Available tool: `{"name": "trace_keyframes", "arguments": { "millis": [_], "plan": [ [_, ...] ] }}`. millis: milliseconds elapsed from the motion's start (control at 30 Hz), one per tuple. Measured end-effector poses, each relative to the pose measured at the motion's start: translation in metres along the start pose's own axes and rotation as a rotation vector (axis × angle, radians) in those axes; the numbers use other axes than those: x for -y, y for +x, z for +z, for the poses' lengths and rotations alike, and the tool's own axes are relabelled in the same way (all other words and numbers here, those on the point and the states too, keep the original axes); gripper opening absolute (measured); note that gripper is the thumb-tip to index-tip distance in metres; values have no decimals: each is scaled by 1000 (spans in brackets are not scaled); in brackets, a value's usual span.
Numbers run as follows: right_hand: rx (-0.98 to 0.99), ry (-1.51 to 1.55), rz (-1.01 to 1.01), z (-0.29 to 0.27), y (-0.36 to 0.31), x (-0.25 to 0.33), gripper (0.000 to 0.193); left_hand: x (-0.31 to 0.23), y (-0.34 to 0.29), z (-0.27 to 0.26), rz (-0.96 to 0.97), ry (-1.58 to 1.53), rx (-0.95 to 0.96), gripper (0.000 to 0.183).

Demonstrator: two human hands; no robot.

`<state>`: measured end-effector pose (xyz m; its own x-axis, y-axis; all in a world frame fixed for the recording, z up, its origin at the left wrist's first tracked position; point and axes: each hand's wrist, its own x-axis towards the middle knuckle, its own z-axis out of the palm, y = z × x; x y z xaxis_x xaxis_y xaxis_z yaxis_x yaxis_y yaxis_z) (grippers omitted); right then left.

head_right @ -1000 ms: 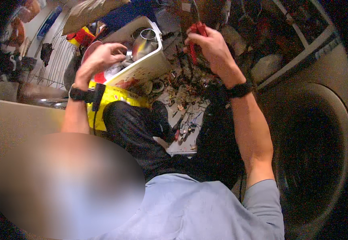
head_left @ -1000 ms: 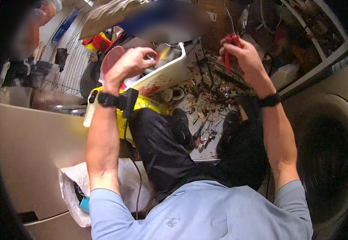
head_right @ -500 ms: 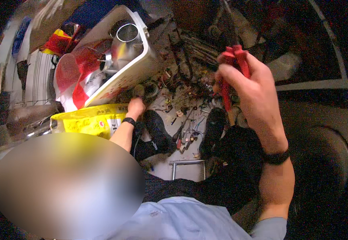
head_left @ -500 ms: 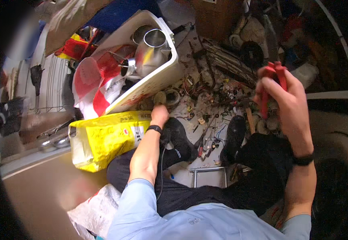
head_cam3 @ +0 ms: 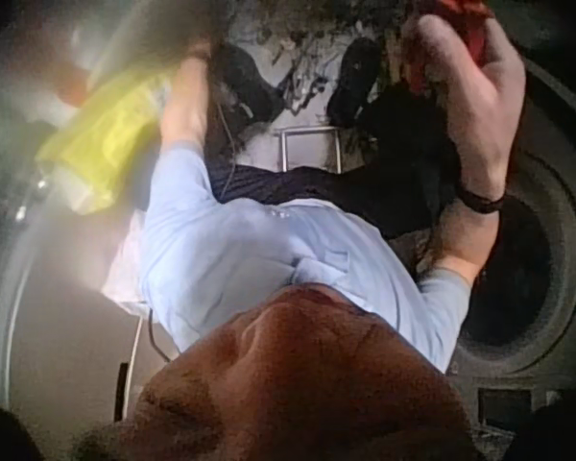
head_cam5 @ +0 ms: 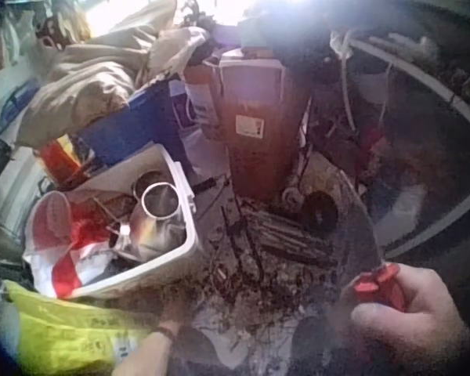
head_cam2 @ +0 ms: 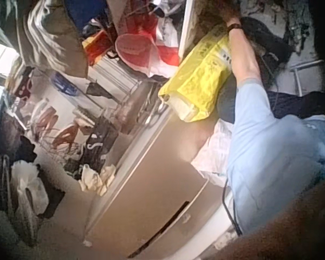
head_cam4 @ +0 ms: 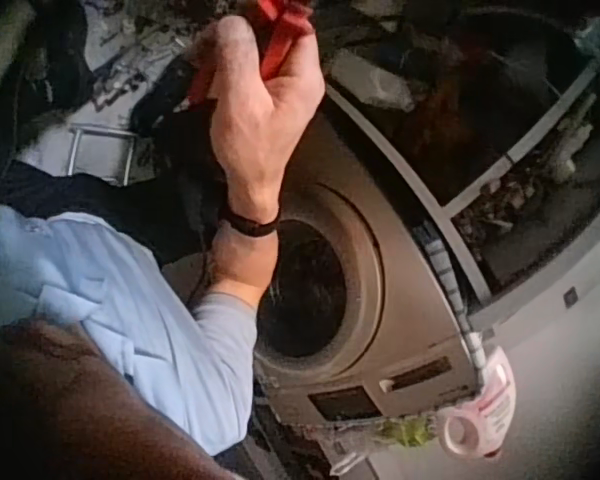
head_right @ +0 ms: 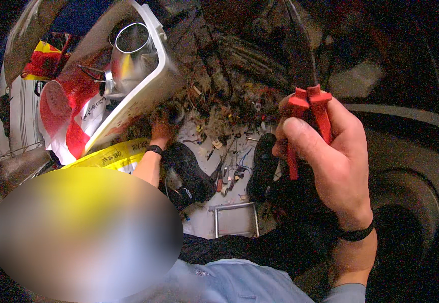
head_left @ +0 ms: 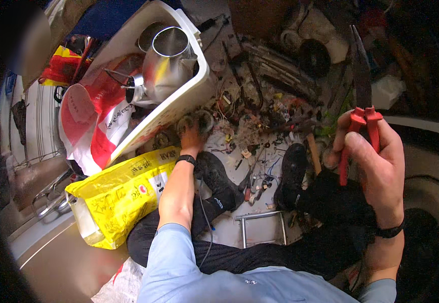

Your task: The person uses pliers and a screwdriver to pull parts from a circular component, then uses a hammer to tap a piece out of the housing before handling a metal container.

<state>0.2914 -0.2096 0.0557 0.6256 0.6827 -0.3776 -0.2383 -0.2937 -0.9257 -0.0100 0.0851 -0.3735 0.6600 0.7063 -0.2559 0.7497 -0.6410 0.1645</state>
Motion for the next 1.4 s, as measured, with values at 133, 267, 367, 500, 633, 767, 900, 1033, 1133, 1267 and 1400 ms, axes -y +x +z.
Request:
{"name": "trace_keyframes", "arguments": {
  "millis": [133,267,367,500,633,767,900,1033,1133,1267,1400],
  "plan": [
    [-14,15,-26,0,-2,-1,26,-5,4,-8,0,-137,44,92],
    [-22,24,-45,0,-5,-3,25,-22,0,-27,65,-56,40,90],
    [-19,-34,14,-1,-2,0,23,-51,-7,-38,107,41,-105,91],
    [50,-77,17,-5,5,-7,20,-89,0,-70,5,-193,-120,82],
    [113,-249,-62,1,10,-23,21,-115,-7,-108,113,-472,-206,74],
    [95,-492,-101,4,14,-37,36,-166,-35,-180,281,-614,-207,73],
    [81,-496,-87,7,17,-55,38,-198,-84,-261,486,-589,-251,75],
    [238,-155,77,20,-6,-32,28,-217,-140,-325,618,-566,-243,80],
    [274,-123,-112,27,-10,-40,24,-220,-168,-340,674,-580,-249,92],
    [281,27,-118,38,-21,-43,21,-215,-187,-340,601,-672,-246,108],
    [287,225,-24,45,-28,-47,22,-217,-189,-333,502,-1288,-56,120]
  ]
}}
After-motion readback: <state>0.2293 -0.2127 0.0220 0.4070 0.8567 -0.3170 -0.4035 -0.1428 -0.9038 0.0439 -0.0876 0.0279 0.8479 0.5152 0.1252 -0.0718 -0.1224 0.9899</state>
